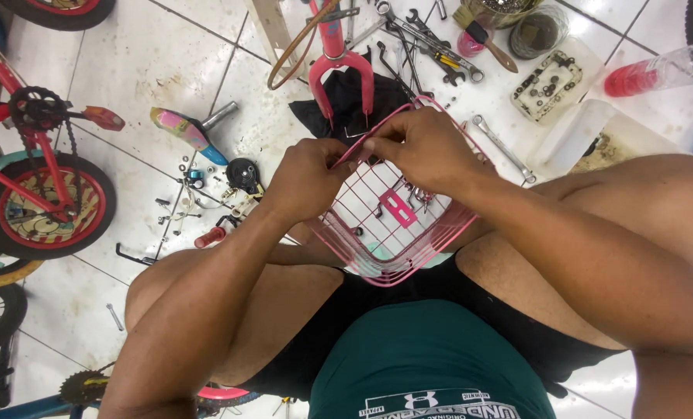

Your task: The person attaches a pink wire basket to the handlebars of a blue and pink bicycle. They position the basket, insert a bolt through the mounting bracket, and tighten it by hand to secure the basket to the bike frame.

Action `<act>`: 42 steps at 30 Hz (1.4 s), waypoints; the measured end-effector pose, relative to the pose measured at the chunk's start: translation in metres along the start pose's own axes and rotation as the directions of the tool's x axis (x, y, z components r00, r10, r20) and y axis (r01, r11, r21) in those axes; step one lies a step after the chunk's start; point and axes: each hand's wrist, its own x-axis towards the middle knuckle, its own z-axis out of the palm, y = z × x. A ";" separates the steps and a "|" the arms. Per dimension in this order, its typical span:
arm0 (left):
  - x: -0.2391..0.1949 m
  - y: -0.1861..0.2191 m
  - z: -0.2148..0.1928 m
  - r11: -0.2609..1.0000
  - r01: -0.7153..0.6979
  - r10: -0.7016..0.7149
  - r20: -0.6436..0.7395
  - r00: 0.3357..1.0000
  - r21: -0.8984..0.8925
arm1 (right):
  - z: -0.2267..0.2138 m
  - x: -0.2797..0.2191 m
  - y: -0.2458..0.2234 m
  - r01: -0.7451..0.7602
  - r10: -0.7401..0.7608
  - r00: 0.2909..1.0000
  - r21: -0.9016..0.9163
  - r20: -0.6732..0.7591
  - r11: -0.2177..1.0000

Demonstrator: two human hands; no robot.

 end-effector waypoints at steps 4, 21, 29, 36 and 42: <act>-0.001 0.008 -0.014 0.999 -0.022 0.020 0.063 0.998 0.030 | -0.021 -0.012 -0.019 0.143 -0.138 0.989 -0.123 0.044 0.982; -0.003 0.020 -0.032 0.992 -0.117 0.078 0.495 0.865 0.048 | -0.041 -0.008 -0.041 0.147 0.063 0.849 -0.348 0.525 0.926; -0.009 0.018 -0.031 0.954 -0.282 0.192 0.520 0.832 0.099 | -0.036 -0.010 -0.032 0.129 0.090 0.832 -0.350 0.547 0.928; -0.006 0.002 -0.025 0.946 -0.320 0.245 0.516 0.821 0.060 | -0.035 -0.011 -0.034 0.142 0.087 0.838 -0.369 0.539 0.918; -0.004 0.001 -0.025 0.943 -0.329 0.256 0.519 0.815 0.052 | -0.035 -0.012 -0.029 0.145 0.082 0.841 -0.370 0.534 0.918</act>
